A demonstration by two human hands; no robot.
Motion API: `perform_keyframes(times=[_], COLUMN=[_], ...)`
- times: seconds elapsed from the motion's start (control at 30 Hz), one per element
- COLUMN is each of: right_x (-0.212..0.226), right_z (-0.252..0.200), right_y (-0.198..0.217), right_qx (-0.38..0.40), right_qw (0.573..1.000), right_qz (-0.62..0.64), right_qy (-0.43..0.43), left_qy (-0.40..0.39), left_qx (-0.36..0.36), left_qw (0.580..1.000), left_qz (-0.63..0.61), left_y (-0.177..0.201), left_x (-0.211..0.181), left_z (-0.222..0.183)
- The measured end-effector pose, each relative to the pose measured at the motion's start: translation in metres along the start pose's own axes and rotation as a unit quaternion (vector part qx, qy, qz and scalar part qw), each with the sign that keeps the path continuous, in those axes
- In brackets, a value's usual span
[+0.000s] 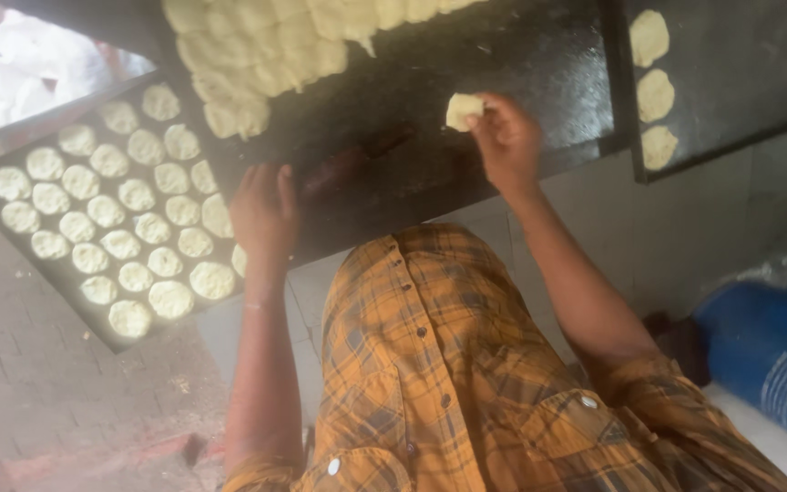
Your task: The person takes small pieces of dough from a large pile, uses a rolling pin to flatten each piece into a disk, and places the flattened disks onto a baking tray.
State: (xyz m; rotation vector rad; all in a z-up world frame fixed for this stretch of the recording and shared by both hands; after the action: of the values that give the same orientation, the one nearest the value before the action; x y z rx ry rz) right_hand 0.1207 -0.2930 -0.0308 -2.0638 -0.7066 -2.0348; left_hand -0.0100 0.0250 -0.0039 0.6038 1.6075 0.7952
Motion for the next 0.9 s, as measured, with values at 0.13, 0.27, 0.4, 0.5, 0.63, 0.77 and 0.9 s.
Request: perform_keyframes(times=[0.13, 0.27, 0.4, 0.5, 0.63, 0.77, 0.9], right_x=[-0.016, -0.030, -0.039, -0.027, -0.039, -0.053, -0.037], right_z=[-0.010, 0.004, 0.000, -0.018, -0.010, 0.003, -0.008], right_y=[0.023, 0.005, 0.018, 0.041, 0.043, 0.017, -0.004], right_qx=[-0.067, 0.063, 0.113, 0.137, 0.166, 0.179, 0.224], right_qw=[0.949, 0.922, 0.900, 0.888, 0.901, 0.879, 0.809], right_qz=[-0.302, -0.362, -0.390, -0.403, -0.375, -0.411, -0.537], right_qy=[0.066, 0.120, 0.161, 0.175, 0.141, 0.159, 0.088], left_qy=[0.010, 0.037, 0.070, 0.063, 0.067, 0.053, 0.015], left_qx=[0.015, 0.033, 0.027, 0.004, 0.005, 0.012, -0.002], left_qw=[1.000, 0.998, 0.997, 0.997, 0.997, 0.998, 1.000], left_qz=[0.026, 0.033, 0.033, 0.053, 0.037, 0.026, 0.001], left_y=[-0.004, -0.007, -0.015, -0.016, -0.014, -0.007, -0.002], left_x=[-0.001, -0.003, 0.002, 0.003, -0.001, -0.008, -0.008], left_z=[0.006, 0.008, 0.010, 0.010, 0.010, 0.008, 0.005])
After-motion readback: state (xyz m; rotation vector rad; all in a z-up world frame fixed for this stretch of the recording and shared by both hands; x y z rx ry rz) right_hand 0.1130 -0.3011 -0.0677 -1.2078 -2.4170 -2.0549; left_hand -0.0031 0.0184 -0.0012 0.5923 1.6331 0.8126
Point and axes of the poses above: each hand's wrist, its own z-axis towards the middle knuckle, its own y-axis out of the back of the hand, x = y × z, the point moved 1 cm from there along z, towards the middle knuckle, and after that the axes turned 15 degrees about x, right-handed, at the moved point
